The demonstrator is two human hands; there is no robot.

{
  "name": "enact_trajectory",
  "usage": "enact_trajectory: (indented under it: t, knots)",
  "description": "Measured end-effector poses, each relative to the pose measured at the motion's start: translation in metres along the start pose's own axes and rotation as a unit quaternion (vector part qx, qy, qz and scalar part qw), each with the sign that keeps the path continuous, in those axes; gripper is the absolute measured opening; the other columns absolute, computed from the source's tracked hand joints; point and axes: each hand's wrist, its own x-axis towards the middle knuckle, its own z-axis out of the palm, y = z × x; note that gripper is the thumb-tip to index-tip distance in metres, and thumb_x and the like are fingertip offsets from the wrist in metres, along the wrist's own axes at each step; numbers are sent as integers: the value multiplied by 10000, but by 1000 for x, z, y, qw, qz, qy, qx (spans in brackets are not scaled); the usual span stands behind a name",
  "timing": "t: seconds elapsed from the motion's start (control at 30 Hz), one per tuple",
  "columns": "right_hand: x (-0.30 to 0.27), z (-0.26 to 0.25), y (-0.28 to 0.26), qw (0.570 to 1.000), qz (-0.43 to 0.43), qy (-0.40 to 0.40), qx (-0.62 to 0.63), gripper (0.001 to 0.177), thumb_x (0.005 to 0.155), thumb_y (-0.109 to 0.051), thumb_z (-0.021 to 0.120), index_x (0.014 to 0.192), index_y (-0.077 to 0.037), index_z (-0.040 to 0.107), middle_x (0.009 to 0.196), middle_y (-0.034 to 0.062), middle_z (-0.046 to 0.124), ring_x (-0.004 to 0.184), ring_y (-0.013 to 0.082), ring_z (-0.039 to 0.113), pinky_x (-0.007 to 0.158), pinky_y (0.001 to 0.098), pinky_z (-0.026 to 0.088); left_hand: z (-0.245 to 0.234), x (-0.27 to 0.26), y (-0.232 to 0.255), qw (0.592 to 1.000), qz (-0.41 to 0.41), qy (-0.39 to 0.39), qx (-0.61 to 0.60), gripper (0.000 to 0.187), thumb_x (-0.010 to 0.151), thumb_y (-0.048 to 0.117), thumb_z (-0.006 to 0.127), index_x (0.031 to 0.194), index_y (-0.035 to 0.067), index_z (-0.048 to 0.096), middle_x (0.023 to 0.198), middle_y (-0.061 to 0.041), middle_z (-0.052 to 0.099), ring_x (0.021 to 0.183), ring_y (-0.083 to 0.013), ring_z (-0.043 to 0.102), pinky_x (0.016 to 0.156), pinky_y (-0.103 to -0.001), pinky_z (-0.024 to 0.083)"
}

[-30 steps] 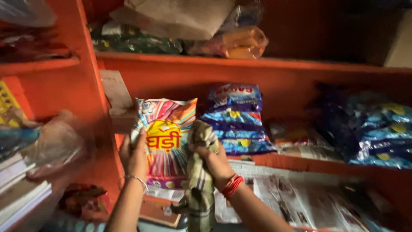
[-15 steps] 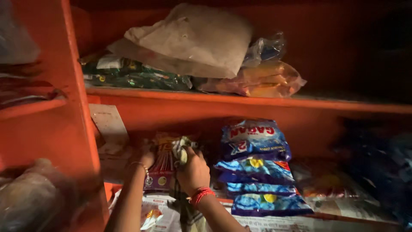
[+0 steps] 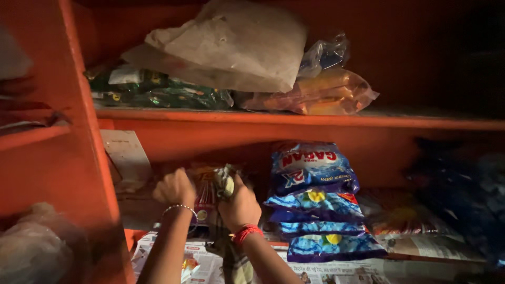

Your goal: The person wipes multiple detergent packets with a cloth while they are stacked on a white plastic chair. They repeatedly pick up individual packets, wipe them, and place them onto an orange shelf, then return to the chair to continue the process.

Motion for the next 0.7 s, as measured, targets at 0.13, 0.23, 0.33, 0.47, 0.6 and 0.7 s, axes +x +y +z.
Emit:
enact_trajectory:
  t: [0.13, 0.23, 0.33, 0.47, 0.6, 0.7]
  knots:
    - [-17, -3, -6, 992, -38, 2, -119, 614, 731, -218, 765, 1310, -153, 570, 1346, 174, 566, 1135, 393, 617, 902, 532, 502, -35, -59, 12, 999, 19, -51, 4, 270, 935, 255, 606, 1163, 199, 740, 1143, -154, 741, 1074, -352, 693, 950, -472, 514]
    - [-34, -3, 6, 941, -251, 155, -166, 478, 766, -194, 703, 1232, -124, 623, 1388, 151, 584, 1141, 389, 593, 961, 525, 456, -33, -100, 4, 990, 108, 91, -18, 396, 901, 178, 598, 1288, 175, 683, 1348, -137, 654, 1314, -329, 557, 1102, -516, 398]
    - [-55, -6, 32, 901, -382, 124, -164, 450, 872, -175, 613, 1318, -110, 610, 1418, 211, 565, 1208, 372, 546, 1058, 494, 404, -16, -136, -7, 962, 177, 206, 30, 579, 869, 145, 600, 1446, 190, 576, 1567, -63, 454, 1517, -265, 318, 1224, -588, 177]
    - [-89, -14, 71, 897, -383, 85, -203, 505, 931, -200, 561, 1431, -124, 553, 1440, 210, 534, 1209, 378, 549, 1100, 505, 381, 2, -182, -11, 975, 164, 144, -35, 724, 818, 137, 573, 1533, 166, 465, 1718, -153, 187, 1599, -320, 119, 1238, -631, 32]
    - [-115, -38, 108, 901, -358, 21, -243, 586, 923, -186, 528, 1507, -151, 490, 1487, 208, 497, 1245, 388, 538, 1090, 494, 369, 4, -224, 4, 968, 180, 126, -120, 771, 837, 159, 549, 1570, 139, 310, 1699, -198, 78, 1584, -372, 54, 1213, -650, 18]
    - [-128, -64, 130, 903, -348, 8, -252, 610, 889, -186, 541, 1496, -157, 486, 1483, 203, 494, 1268, 398, 523, 1096, 503, 357, 6, -255, 29, 952, 205, 121, -192, 861, 848, 210, 567, 1610, 97, 184, 1681, -233, 66, 1559, -378, 49, 1173, -667, 22]
